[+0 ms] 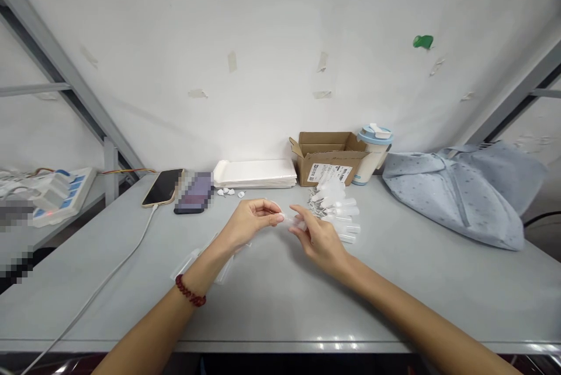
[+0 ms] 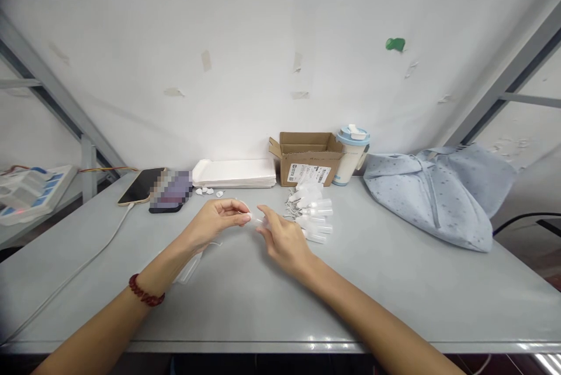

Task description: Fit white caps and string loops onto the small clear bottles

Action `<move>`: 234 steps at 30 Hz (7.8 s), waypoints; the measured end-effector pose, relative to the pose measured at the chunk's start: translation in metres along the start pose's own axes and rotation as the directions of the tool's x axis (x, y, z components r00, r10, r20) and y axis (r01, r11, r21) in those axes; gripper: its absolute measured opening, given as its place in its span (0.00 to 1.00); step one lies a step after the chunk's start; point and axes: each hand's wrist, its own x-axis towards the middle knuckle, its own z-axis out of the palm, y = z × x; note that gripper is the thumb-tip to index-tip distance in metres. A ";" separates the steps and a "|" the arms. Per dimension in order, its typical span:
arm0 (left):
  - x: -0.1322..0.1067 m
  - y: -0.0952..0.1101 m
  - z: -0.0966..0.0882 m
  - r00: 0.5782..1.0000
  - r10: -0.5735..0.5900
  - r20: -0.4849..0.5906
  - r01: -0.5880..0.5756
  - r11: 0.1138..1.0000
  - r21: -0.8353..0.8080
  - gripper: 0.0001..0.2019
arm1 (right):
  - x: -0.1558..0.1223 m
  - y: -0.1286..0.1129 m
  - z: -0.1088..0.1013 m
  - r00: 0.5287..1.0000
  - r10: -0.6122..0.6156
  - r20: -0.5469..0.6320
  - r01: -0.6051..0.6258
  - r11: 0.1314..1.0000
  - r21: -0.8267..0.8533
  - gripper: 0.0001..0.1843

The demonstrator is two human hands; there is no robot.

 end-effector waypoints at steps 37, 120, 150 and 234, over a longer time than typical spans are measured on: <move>0.000 0.000 0.003 0.987 0.012 0.162 -0.011 1.000 -0.008 0.15 | 0.012 -0.018 -0.019 0.795 0.372 0.479 -0.602 0.394 0.695 0.17; -0.004 -0.006 0.010 0.988 0.028 0.153 -0.038 0.997 0.060 0.21 | 0.011 -0.019 -0.025 0.972 0.188 0.139 -0.223 0.923 0.313 0.18; 0.033 -0.049 -0.071 0.972 0.235 0.012 -0.067 0.226 0.972 0.24 | 0.021 0.006 -0.034 0.932 0.359 0.040 -0.203 0.612 -0.764 0.12; 0.001 -0.009 0.011 0.979 -0.096 0.182 0.169 0.880 -0.444 0.12 | -0.007 -0.017 -0.010 0.969 -0.034 0.245 -0.063 0.925 0.375 0.06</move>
